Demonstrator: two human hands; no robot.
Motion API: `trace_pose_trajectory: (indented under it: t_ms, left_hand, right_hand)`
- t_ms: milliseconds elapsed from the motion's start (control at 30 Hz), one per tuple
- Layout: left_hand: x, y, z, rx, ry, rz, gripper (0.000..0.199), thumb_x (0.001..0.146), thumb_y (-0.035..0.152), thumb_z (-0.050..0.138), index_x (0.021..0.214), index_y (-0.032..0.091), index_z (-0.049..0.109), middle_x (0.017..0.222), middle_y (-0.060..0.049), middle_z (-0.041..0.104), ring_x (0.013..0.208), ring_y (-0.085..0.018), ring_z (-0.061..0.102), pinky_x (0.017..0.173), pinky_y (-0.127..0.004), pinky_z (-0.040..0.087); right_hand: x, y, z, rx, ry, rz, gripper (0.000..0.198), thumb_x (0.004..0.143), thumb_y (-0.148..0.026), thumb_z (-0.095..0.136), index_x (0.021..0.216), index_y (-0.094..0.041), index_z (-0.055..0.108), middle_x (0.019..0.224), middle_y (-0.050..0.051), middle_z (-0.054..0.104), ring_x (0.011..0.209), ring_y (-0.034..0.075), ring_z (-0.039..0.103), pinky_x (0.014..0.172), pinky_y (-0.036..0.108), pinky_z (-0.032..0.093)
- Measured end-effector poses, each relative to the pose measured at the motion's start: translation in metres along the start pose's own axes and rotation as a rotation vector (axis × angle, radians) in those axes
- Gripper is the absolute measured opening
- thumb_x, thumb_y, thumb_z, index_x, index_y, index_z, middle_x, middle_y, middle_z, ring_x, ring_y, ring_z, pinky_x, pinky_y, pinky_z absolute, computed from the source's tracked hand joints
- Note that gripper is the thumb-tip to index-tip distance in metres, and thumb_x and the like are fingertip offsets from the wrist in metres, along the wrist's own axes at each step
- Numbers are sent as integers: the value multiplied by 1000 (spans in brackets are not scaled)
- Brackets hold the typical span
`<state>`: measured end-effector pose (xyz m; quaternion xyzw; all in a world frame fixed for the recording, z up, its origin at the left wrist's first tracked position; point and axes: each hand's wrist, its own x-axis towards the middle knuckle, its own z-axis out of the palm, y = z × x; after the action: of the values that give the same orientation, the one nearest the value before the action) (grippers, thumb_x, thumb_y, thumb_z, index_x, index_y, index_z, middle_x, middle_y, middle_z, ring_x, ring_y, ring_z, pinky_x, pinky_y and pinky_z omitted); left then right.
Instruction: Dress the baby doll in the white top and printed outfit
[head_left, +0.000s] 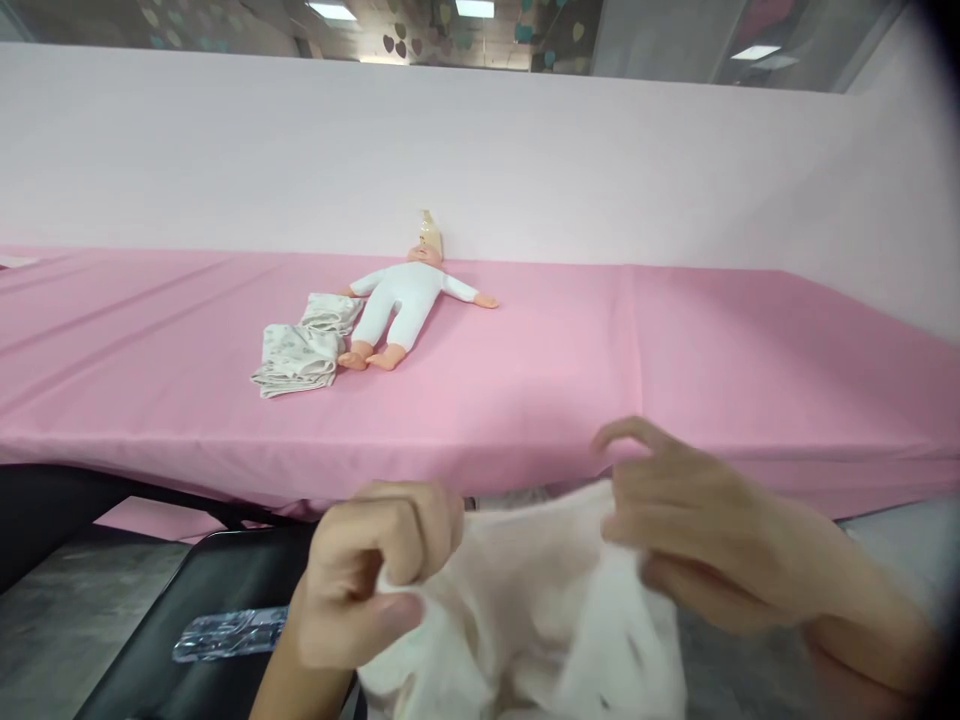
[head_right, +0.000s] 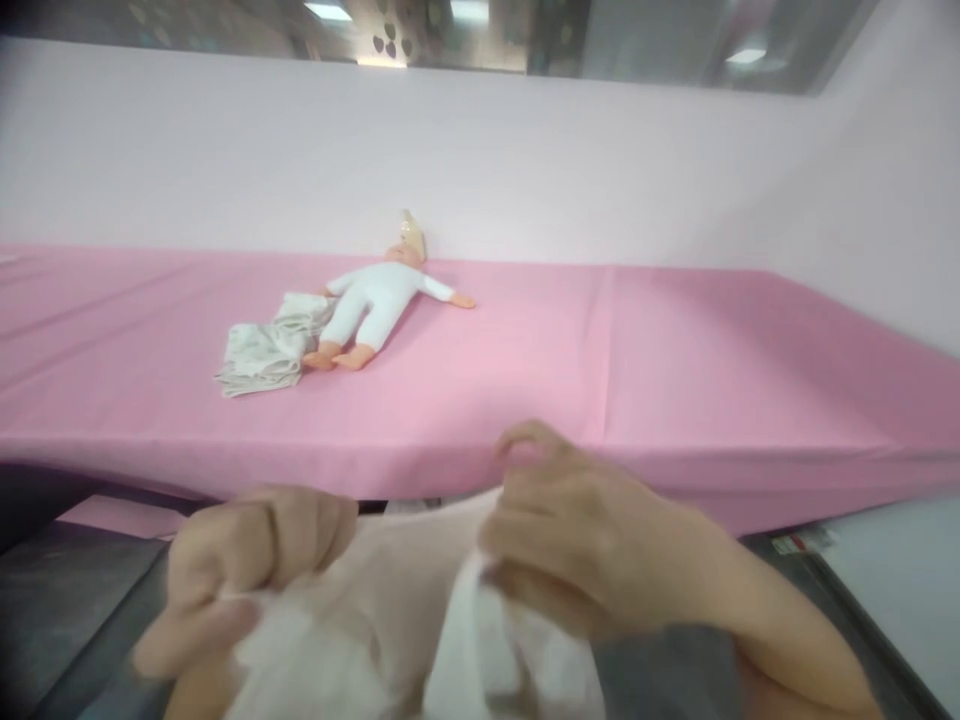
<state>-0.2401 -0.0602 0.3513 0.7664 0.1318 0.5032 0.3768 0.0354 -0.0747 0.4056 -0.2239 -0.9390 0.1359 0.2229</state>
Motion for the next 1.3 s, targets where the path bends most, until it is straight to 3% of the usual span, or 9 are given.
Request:
trace_pose_trajectory:
  t_ms: [100,200,300,433,600,833,967,1067,1300]
  left_hand:
    - [16,3,3,525,-161,135,17,87,17,50,71,20,45,63,-1,53,59,-12,52,52,-26,44]
    - [29,-6,4,1024,-255,194,6,88,16,53,81,16,52,74,-3,57,68,-14,53,61,-28,45]
    - [37,-20,-1,1237,-302,218,7,87,12,52,89,15,58,74,-3,56,67,-15,51,60,-29,43]
    - [39,-31,-9,1128,-188,347,11,86,10,55,94,14,61,68,-1,54,64,-13,49,60,-28,42]
    - [35,-25,-7,905,-62,441,18,82,10,62,99,15,61,68,0,56,63,-11,50,61,-26,44]
    - [35,-18,2,1178,117,380,16,79,11,65,94,13,63,84,-5,57,67,-11,52,60,-24,43]
    - [42,-22,0,1369,111,328,7,83,14,61,90,16,63,101,-7,64,74,-14,57,67,-30,39]
    - [46,-25,-1,1427,122,312,6,84,14,60,88,17,63,101,-4,67,74,-13,59,65,-31,33]
    - [44,-12,2,1168,-72,152,14,89,26,55,95,25,69,101,-3,63,67,-10,52,66,-29,34]
  right_hand:
    - [18,24,5,-311,105,-33,25,95,-21,40,79,-20,60,59,-4,53,52,9,42,95,40,36]
    - [30,47,9,-495,200,-91,28,96,-21,42,75,-17,60,54,-5,50,49,8,38,87,35,37]
    - [36,56,9,-627,242,-133,30,95,-19,41,73,-16,62,53,-4,47,50,8,37,78,33,36]
    - [36,55,6,-679,253,-142,28,95,-17,42,76,-16,63,53,-4,46,51,9,37,72,31,34]
    - [32,45,9,-713,366,-182,15,92,-21,53,81,-17,62,51,-6,46,49,8,37,65,29,33]
    - [33,32,16,-894,449,-159,17,89,-24,60,101,-12,60,52,-6,50,46,8,39,58,29,31]
    - [37,38,16,-1054,432,-91,8,89,-16,56,91,-15,63,50,-6,48,47,9,38,64,31,31]
    - [39,42,15,-1102,430,-39,17,87,-11,53,73,-17,61,47,-6,42,47,9,33,68,32,31]
    - [39,35,11,-1101,459,-109,23,82,-5,54,62,-18,52,47,-6,39,52,10,31,72,32,32]
